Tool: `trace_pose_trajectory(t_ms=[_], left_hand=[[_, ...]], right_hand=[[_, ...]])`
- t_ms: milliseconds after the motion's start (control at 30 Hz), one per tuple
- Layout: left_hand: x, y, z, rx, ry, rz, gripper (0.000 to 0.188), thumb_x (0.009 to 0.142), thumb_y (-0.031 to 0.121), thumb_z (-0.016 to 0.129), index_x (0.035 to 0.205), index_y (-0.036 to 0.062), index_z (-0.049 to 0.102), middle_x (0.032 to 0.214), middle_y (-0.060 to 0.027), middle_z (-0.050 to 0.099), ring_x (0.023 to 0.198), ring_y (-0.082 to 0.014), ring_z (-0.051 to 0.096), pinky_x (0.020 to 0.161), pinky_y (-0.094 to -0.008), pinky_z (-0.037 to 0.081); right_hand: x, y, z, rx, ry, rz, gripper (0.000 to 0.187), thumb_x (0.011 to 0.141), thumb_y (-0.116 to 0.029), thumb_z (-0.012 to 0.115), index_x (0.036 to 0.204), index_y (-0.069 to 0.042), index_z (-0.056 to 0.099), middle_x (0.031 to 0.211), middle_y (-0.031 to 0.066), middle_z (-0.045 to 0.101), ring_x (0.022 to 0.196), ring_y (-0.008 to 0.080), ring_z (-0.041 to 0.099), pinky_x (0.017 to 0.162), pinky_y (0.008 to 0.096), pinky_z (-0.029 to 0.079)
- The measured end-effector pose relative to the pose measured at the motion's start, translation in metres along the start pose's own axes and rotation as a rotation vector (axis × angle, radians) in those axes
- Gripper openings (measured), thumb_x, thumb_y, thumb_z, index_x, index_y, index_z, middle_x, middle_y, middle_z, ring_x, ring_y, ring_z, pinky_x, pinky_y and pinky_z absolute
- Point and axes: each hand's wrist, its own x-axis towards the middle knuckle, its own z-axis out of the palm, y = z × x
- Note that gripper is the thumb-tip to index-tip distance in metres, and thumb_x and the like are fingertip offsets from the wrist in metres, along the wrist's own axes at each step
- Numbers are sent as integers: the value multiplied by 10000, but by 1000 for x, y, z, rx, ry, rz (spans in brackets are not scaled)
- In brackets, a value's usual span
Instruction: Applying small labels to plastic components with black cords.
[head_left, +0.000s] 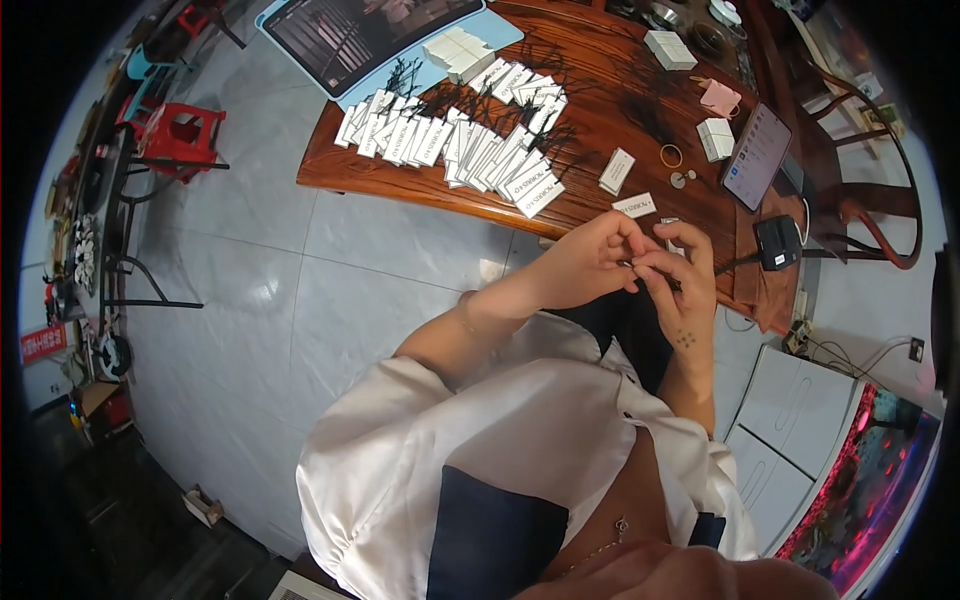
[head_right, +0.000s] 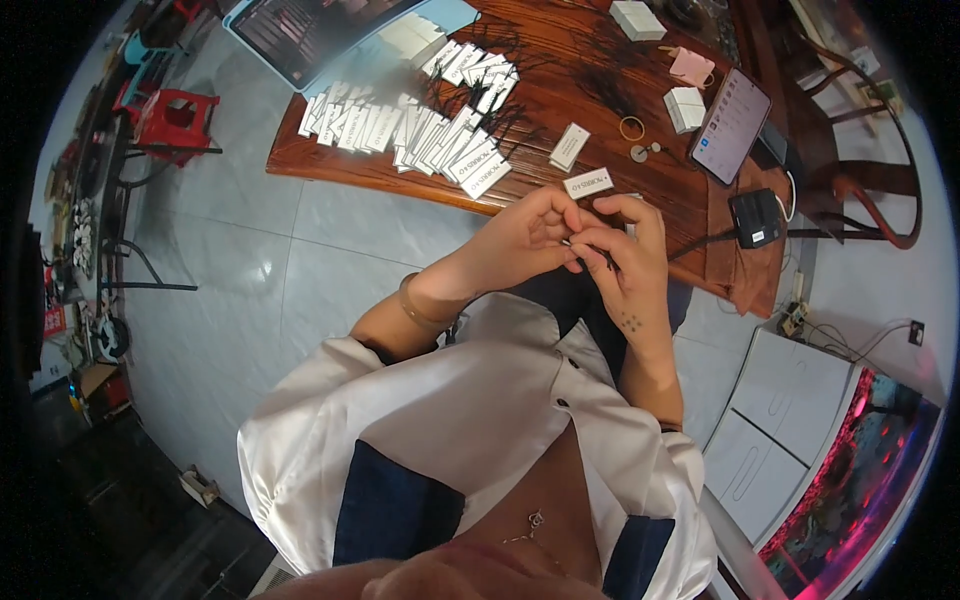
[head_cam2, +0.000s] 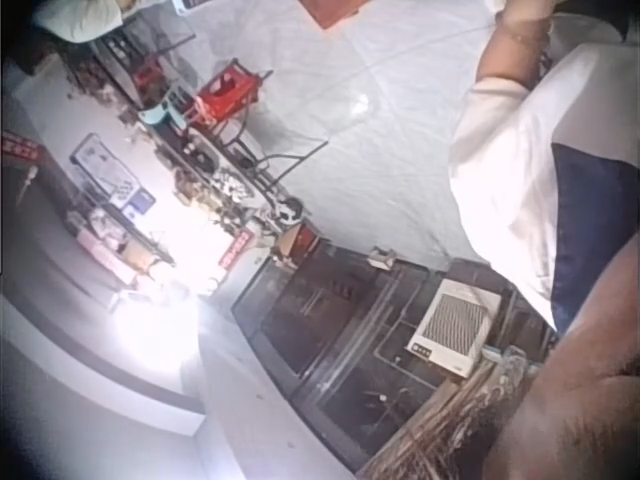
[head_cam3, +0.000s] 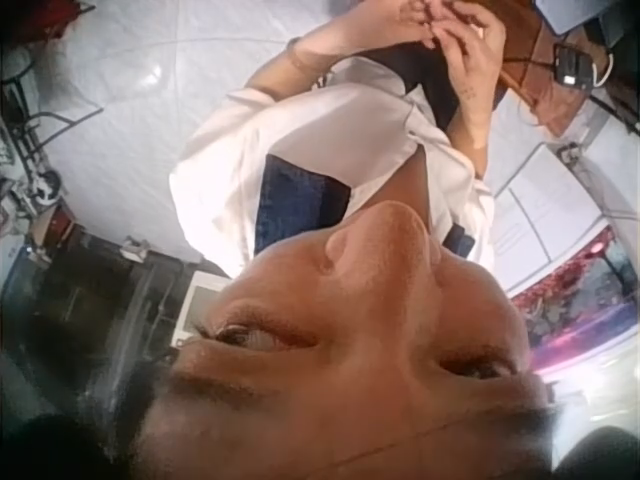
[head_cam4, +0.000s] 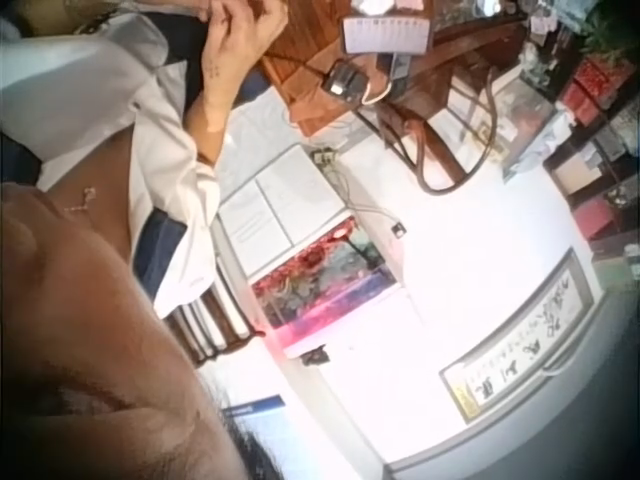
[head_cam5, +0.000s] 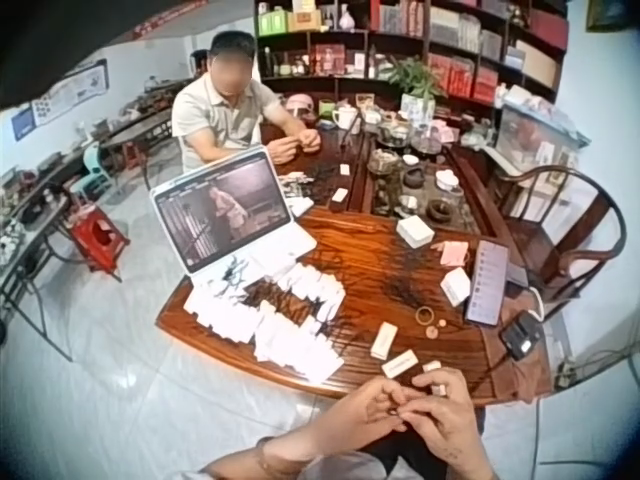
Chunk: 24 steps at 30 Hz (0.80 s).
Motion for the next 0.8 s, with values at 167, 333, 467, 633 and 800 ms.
trace_pose_trajectory(t_ms=[167,333,467,633,800], left_hand=[[0,-11,-6,-65,20,30,172,839,-88,544,989,-3,540,1126,-110,568,964,-153,596,791,-269,519],[-2,-1,-2,772,112,375,156,845,-53,565,976,0,632,1030,-124,626,917,-167,616,770,-256,518],[-2,3,3,592,191,185,162,867,-19,580,1019,-7,636,1016,-113,636,919,-152,615,779,-254,513],[-2,0,4,68,192,50,101,908,9,553,998,-28,582,1000,-106,629,931,-134,607,785,-250,519],[-4,1,5,183,174,58,68,928,23,526,978,-22,516,943,-109,625,894,-146,625,714,-257,542]], right_hand=[[-5,4,0,150,118,124,119,771,-29,682,890,-30,672,1011,104,568,930,230,554,790,307,452],[-9,1,-3,213,194,113,161,752,37,667,904,-17,667,902,98,601,815,195,603,704,279,482],[-10,-4,8,54,123,-95,245,653,40,715,880,-41,677,875,75,610,760,204,614,672,292,501],[-8,-2,15,32,81,-153,223,676,34,721,883,-32,674,872,81,604,734,195,611,634,279,503],[-6,-3,12,96,170,-54,187,715,63,700,883,-11,665,889,94,595,711,158,593,594,247,493]])
